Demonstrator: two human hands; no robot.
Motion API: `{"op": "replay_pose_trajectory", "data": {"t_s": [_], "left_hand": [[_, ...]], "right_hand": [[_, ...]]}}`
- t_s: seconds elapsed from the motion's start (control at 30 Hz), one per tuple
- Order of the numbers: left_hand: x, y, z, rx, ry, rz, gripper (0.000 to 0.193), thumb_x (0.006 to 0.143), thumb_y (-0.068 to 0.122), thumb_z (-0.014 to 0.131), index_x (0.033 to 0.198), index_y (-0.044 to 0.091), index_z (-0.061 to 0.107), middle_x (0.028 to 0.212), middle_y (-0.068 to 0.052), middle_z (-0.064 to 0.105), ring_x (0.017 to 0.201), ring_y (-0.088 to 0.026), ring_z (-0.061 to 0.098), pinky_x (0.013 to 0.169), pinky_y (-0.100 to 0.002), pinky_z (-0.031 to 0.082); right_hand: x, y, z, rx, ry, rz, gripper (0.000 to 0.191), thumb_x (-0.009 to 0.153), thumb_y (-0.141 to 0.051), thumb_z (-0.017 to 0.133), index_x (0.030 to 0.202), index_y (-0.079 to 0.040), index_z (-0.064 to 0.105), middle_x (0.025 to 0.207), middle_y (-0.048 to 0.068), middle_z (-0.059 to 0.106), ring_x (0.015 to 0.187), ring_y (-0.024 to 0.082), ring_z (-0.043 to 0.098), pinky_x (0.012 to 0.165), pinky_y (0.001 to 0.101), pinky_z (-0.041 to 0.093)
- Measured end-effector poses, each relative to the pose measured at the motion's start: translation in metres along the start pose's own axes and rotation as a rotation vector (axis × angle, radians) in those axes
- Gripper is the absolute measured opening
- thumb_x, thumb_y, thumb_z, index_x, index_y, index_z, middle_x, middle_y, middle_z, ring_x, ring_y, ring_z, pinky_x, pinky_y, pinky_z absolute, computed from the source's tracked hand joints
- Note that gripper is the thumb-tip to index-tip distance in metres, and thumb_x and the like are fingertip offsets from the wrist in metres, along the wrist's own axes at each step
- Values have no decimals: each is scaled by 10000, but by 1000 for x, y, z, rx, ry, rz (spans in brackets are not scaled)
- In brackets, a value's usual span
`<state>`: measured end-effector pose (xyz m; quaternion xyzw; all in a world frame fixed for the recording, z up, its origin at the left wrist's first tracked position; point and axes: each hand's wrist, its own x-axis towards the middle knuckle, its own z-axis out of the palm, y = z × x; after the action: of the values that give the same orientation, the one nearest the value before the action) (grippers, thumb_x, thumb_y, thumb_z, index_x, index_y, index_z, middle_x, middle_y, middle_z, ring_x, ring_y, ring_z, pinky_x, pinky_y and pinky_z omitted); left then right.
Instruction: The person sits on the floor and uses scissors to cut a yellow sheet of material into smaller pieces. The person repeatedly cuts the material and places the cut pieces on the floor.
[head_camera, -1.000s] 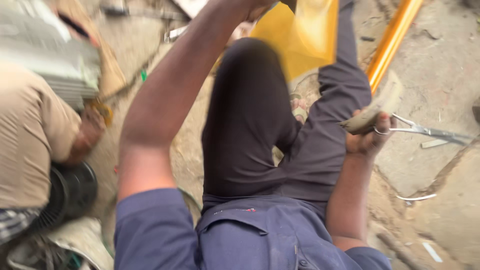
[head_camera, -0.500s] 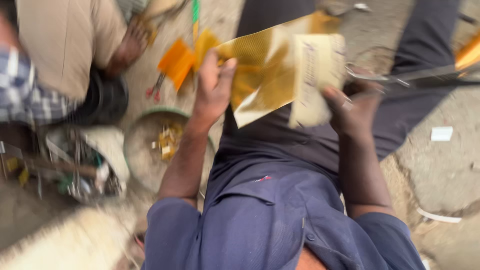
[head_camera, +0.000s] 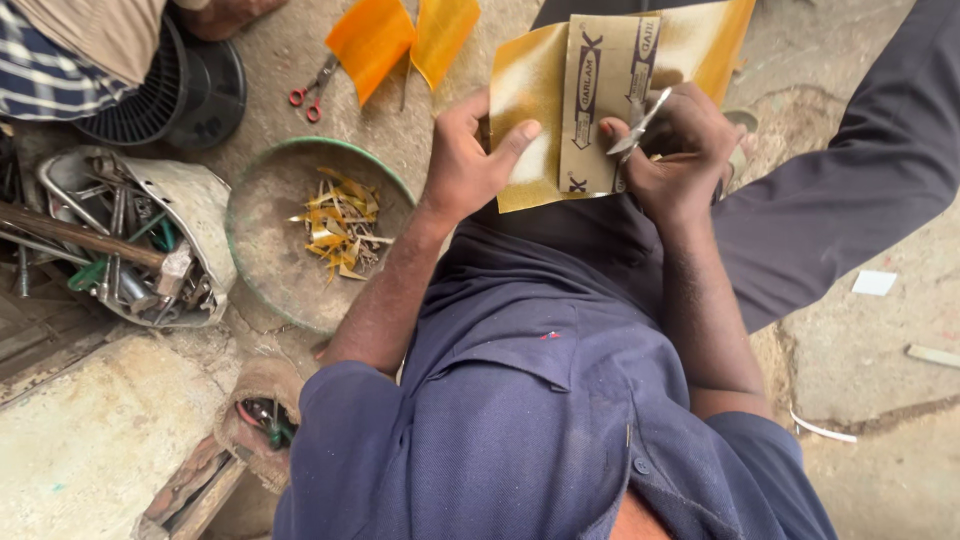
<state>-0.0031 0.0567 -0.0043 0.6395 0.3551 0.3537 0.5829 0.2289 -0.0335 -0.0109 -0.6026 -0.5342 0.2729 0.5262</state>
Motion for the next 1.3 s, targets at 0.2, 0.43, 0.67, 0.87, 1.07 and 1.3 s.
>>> {"op": "replay_pose_trajectory", "data": {"t_s": [0.2,0.43,0.67,0.87,1.07,1.3], "left_hand": [[-6,0,-3,55,113,0,195,1035,126,727,1124,-46,708,927,-38,681,820,-66,641,687,-236,525],[-7,9,-5,305,131,24,190,995,178,719,1006,-11,735,828,-37,682,705,-95,645,593,-236,495],[-8,23,25,349,-11,255,360,987,181,719,1223,-74,627,1076,-168,630,967,-237,679,790,-365,592],[-5,22,52,669,-106,198,461,1045,67,663,1442,-123,529,1161,-169,564,1038,-239,625,908,-335,600],[-9,11,61,1061,-41,374,576,1091,271,730,1486,-68,482,1609,-175,430,1490,-340,402,1264,-427,314],[-8,0,78,1071,-162,299,672,1181,346,567,1625,-82,299,1718,-209,159,1628,-333,83,1365,-511,51]], "right_hand": [[-3,-6,9,-146,-23,-19,308,921,42,916,1126,86,690,1050,91,635,738,92,600,601,230,448],[-3,-13,22,-80,15,19,322,971,47,894,1204,84,676,1074,71,591,691,57,605,537,188,450],[2,-15,24,-122,53,-37,414,940,82,830,1316,81,658,1121,81,580,766,89,641,595,190,513],[-4,1,10,71,52,-18,317,1040,39,771,1324,68,635,1240,93,610,987,123,699,779,201,596],[-14,17,18,321,214,31,243,1055,-121,795,1166,30,641,1190,101,670,1000,106,646,891,218,520],[-15,21,21,301,224,-7,248,1054,-138,776,1149,60,663,1245,114,684,1123,144,668,971,256,542]]}}
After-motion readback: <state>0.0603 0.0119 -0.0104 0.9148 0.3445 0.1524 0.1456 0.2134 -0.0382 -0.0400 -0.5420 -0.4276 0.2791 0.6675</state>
